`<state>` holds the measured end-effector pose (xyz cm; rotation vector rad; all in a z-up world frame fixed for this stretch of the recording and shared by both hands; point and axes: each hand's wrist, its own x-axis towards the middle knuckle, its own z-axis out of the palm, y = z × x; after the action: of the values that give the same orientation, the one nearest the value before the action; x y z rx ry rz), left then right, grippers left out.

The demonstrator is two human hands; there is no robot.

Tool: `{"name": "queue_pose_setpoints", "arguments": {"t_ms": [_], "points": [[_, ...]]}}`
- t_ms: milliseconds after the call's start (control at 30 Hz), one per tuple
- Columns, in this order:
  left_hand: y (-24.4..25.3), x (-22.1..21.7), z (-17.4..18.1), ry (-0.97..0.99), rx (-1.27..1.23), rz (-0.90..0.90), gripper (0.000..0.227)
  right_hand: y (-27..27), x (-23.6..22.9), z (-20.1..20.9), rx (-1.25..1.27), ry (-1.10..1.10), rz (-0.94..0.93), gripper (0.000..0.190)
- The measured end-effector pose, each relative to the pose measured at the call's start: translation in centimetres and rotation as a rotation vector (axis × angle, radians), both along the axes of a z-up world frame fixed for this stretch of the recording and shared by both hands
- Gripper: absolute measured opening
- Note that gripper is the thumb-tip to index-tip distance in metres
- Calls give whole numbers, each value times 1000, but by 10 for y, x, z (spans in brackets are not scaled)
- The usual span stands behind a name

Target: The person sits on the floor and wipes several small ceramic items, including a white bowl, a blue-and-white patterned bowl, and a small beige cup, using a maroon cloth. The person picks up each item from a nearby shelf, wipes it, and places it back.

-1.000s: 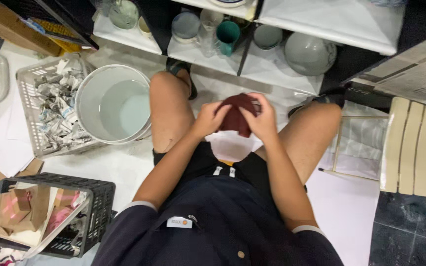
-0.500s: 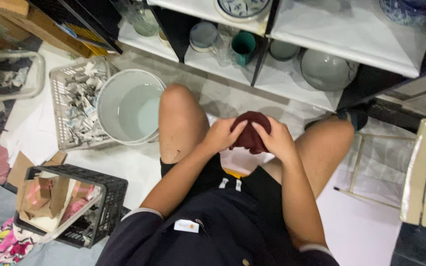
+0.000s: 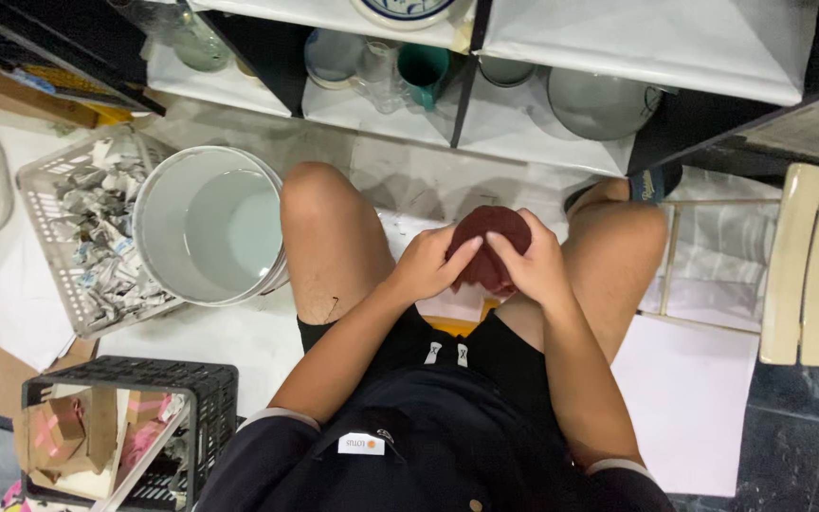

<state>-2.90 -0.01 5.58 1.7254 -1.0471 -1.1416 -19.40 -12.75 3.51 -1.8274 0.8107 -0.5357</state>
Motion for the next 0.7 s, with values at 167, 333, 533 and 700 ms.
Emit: {"name": "queue_pose_setpoints", "arguments": {"t_ms": [167,333,533,700], "points": [[4,10,-4,-115,-466,52,29,-1,9,-34,246,-256,-44,26],[6,17,37,-520,-501,40,21,-9,20,-58,578,-398,-113,37],[19,6,167,-677,-1121,-291,28,-9,22,-51,604,-401,-41,40],[8,-3,218,-854,-1217,-202,34,0,24,-55,553,-353,3,40]]}}
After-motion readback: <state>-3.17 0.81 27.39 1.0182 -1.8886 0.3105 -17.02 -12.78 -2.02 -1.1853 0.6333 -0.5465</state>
